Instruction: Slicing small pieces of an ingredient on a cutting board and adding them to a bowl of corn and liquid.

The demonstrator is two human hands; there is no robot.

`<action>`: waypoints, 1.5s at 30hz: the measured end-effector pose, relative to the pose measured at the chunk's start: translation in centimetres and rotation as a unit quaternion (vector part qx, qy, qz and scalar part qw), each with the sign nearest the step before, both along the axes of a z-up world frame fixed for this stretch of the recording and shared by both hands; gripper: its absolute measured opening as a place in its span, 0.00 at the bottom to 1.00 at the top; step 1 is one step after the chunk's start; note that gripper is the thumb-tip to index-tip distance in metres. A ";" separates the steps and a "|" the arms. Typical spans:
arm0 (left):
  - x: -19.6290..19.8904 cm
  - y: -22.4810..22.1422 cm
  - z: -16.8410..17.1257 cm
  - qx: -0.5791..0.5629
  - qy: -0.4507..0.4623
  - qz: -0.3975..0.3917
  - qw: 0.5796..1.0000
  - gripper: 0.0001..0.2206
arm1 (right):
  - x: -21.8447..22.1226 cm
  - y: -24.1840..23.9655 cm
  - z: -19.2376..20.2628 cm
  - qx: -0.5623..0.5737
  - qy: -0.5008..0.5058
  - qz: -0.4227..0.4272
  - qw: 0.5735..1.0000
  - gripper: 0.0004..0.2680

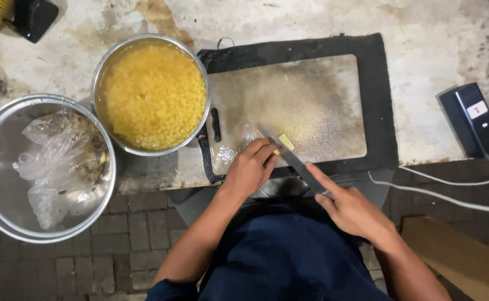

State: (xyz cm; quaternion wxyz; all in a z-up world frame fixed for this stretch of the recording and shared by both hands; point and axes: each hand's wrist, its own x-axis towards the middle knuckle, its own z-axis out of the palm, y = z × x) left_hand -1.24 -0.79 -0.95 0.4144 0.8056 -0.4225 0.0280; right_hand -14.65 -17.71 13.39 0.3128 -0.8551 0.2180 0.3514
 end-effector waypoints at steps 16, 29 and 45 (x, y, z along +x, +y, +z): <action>2.6 -1.1 0.9 0.159 0.106 -0.142 0.971 0.27 | -3.1 -1.6 -6.3 0.211 -0.030 -0.266 0.940 0.27; -0.3 -0.9 -0.4 0.031 0.212 -0.004 0.977 0.26 | -2.0 0.5 -5.6 0.203 -0.019 -0.245 0.948 0.26; 7.5 6.0 5.9 -0.250 0.240 0.171 0.923 0.24 | 9.5 5.4 6.2 0.032 -0.032 0.081 0.996 0.28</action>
